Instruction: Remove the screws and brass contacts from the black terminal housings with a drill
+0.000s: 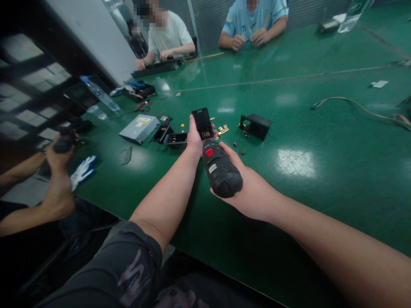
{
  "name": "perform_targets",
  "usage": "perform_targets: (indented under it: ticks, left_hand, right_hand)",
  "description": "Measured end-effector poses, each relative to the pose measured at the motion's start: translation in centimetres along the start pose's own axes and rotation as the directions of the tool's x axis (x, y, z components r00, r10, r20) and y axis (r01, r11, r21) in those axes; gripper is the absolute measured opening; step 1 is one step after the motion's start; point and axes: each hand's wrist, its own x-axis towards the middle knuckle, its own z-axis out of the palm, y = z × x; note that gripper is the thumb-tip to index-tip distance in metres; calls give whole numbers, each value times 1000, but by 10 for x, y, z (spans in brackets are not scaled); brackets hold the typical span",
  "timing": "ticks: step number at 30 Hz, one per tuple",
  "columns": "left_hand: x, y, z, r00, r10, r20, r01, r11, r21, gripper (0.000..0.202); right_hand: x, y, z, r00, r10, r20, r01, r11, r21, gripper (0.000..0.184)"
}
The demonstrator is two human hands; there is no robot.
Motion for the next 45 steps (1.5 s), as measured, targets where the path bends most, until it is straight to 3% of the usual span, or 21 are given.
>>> perform_targets:
  ticks: [9, 18, 32, 45]
  left_hand:
    - [17, -10, -5, 998, 47, 31, -47, 999, -14, 83]
    - [4, -2, 1, 1000, 2, 0, -2, 1000, -19, 83]
    - [16, -11, -4, 999, 30, 20, -30, 999, -22, 83]
    - [3, -4, 1, 1000, 20, -9, -20, 1000, 4, 84]
  right_hand:
    - [2, -1, 1, 1000, 1, -3, -1, 1000, -1, 129]
    - [0, -6, 1, 1000, -14, 12, 13, 1000, 13, 129]
    - [0, 6, 1, 1000, -1, -6, 1, 1000, 21, 132]
    - [-1, -3, 2, 1000, -10, 10, 10, 1000, 14, 129]
